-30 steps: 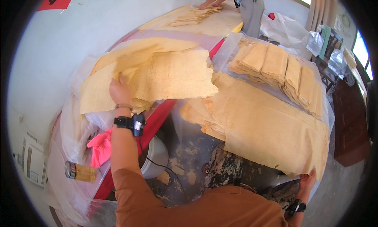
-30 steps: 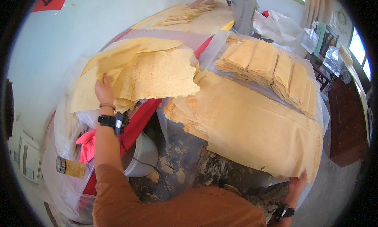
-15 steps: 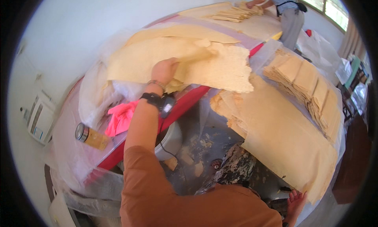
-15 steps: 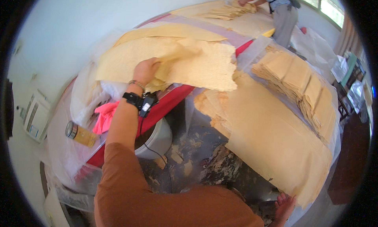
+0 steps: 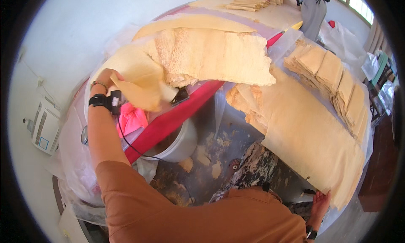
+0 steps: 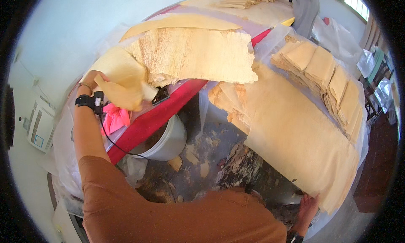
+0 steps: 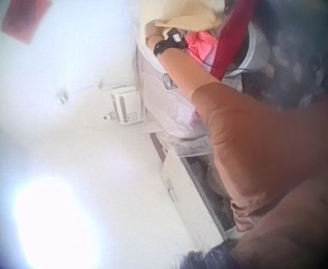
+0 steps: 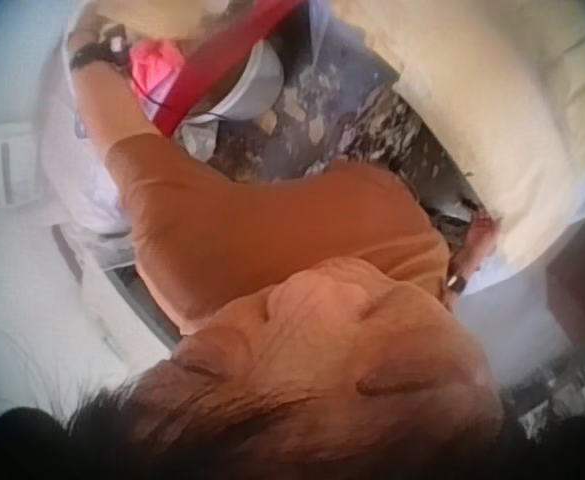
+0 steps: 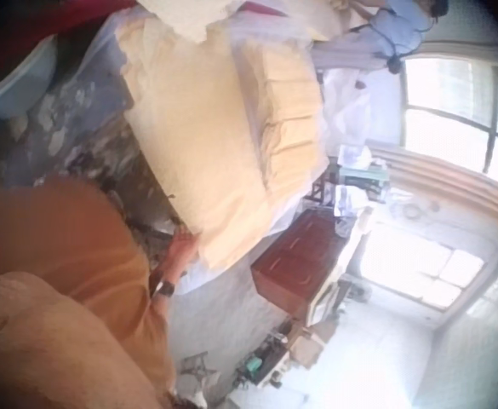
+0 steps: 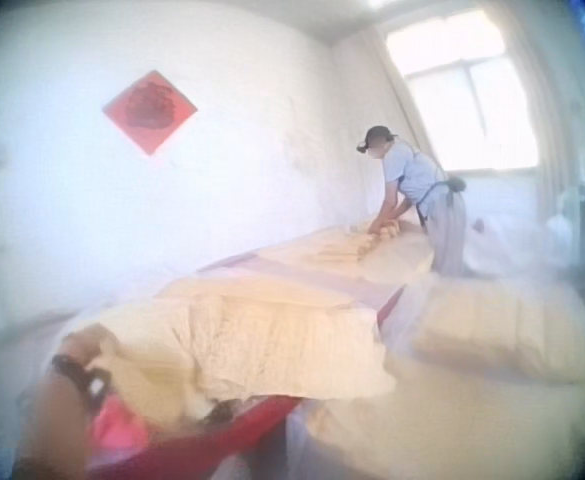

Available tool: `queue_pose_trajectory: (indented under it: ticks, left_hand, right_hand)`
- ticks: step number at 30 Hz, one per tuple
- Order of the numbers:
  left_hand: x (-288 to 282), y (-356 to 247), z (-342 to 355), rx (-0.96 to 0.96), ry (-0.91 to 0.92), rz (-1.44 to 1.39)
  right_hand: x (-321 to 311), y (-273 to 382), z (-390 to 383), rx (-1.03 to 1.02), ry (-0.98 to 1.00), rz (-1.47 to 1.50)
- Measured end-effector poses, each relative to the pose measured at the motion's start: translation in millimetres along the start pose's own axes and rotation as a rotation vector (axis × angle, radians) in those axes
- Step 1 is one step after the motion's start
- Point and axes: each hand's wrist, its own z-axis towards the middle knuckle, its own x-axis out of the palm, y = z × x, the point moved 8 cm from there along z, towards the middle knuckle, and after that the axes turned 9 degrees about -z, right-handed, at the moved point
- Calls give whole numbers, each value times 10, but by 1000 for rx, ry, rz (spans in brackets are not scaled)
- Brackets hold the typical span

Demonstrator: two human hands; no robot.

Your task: The person repeatedly picks up thin, flexible sheets from a pile, folds them in half, and places them into a growing stack. The person occasionally tears off small pieces from the edges of the sheets. The task is performed by hand without tools.

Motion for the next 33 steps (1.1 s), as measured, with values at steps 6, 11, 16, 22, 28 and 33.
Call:
queue_pose_trajectory:
  ticks: [6, 11, 16, 22, 28, 33]
  left_hand:
    - [-696, 1103, -733, -723, -937, -420]
    - [149, -127, -315, 132, -123, 120]
    - [560, -672, -561, -99, -112, 136]
    - [-37, -1040, -1060, -298, -169, 431]
    - [356, -3444, -1421, 760, -451, -11]
    - [954, -4545, -861, 779, -416, 7]
  right_hand:
    - [-57, -49, 102, 30, -64, 2]
    - [-95, -81, 121, 12, -123, -14]
    - [-73, -17, 68, 13, -53, 4]
    - [-57, 21, -96, 4, -132, -18]
    - [47, 128, -179, -42, -220, 1]
    - [-29, 375, -334, -33, -306, -41]
